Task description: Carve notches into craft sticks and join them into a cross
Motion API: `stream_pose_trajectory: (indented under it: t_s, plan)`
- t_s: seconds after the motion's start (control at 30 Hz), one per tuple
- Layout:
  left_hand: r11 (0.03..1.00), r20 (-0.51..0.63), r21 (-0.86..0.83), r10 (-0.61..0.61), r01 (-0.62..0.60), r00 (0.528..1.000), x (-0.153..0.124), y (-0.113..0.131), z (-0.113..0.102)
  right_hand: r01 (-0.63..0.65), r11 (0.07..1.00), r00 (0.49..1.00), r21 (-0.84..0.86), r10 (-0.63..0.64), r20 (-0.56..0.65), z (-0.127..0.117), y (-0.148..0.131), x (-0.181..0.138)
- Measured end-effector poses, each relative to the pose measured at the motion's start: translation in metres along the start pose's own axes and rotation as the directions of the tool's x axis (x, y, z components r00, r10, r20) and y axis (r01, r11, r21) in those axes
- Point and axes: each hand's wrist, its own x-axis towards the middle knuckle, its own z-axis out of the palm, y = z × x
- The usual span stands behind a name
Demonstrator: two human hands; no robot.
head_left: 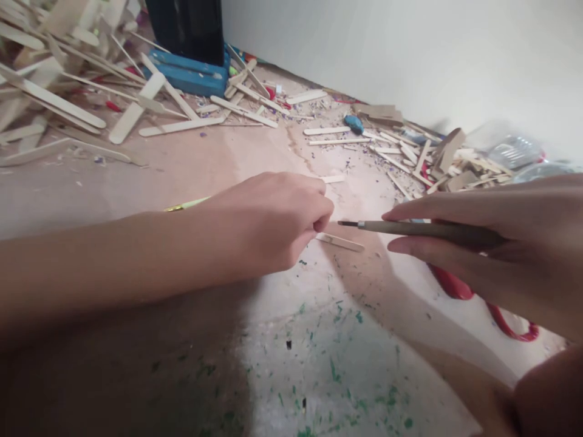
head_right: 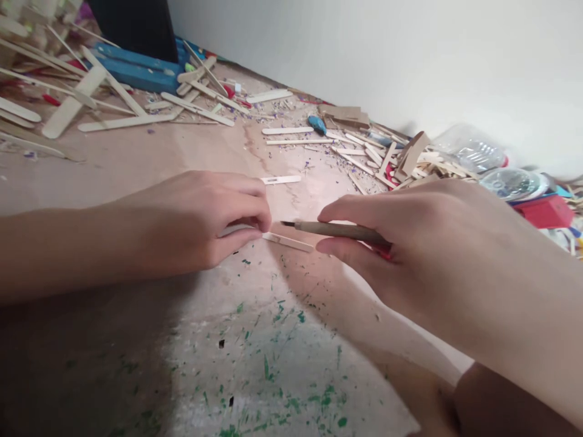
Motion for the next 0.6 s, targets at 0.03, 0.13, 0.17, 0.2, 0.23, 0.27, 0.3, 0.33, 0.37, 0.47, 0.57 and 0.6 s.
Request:
stream_pose_trajectory:
  t_s: [0.03,0.13,0.17,0.2,0.23,0.27,0.3,0.33,0.37,0.47,0.57,0.6]
  plan:
    - [1.0,-0.008,-0.011,0.013,-0.013,1.0,-0.001,0.0,0.0,-0.005,1.0,1.0,-0.007,0.005,-0.004,0.0,0.001,-0.001]
    - [0.994,0.018,-0.066,0.092,-0.09,0.996,-0.003,-0.002,-0.003,-0.006,1.0,1.0,0.014,0.006,-0.01,0.0,0.0,-0.003]
    - [0.989,0.035,-0.091,0.12,-0.117,0.992,-0.004,-0.003,-0.004,0.003,1.0,1.0,0.031,-0.003,0.003,0.0,0.0,-0.003]
    - [0.984,0.045,-0.116,0.141,-0.135,0.989,-0.004,-0.005,-0.006,0.014,0.999,1.0,0.051,-0.015,0.024,-0.001,-0.001,-0.002]
    - [0.981,0.047,-0.133,0.149,-0.141,0.988,-0.003,-0.006,-0.008,0.02,0.997,0.999,0.07,-0.023,0.042,-0.001,-0.003,0.0]
    - [0.98,0.041,-0.146,0.146,-0.139,0.988,-0.003,-0.008,-0.01,0.023,0.996,0.998,0.09,-0.028,0.053,-0.001,-0.004,0.001]
    - [0.979,0.034,-0.156,0.137,-0.13,0.99,-0.003,-0.009,-0.011,0.029,0.993,0.997,0.111,-0.036,0.064,-0.001,-0.005,0.003]
    - [0.979,0.03,-0.164,0.125,-0.119,0.992,-0.002,-0.01,-0.011,0.037,0.991,0.997,0.13,-0.046,0.067,0.0,-0.007,0.005]
    - [0.98,0.035,-0.17,0.114,-0.106,0.993,-0.002,-0.011,-0.011,0.047,0.988,0.996,0.149,-0.057,0.066,0.0,-0.008,0.006]
    - [0.981,0.057,-0.175,0.1,-0.089,0.993,-0.001,-0.012,-0.01,0.079,0.977,0.994,0.2,-0.093,0.065,0.002,-0.01,0.007]
    - [0.985,0.076,-0.158,0.089,-0.076,0.993,-0.001,-0.011,-0.007,0.048,0.971,0.993,0.233,-0.072,0.095,0.004,-0.011,0.005]
    - [0.986,0.081,-0.152,0.081,-0.068,0.993,-0.001,-0.01,-0.006,0.036,0.97,0.993,0.239,-0.063,0.104,0.004,-0.011,0.005]
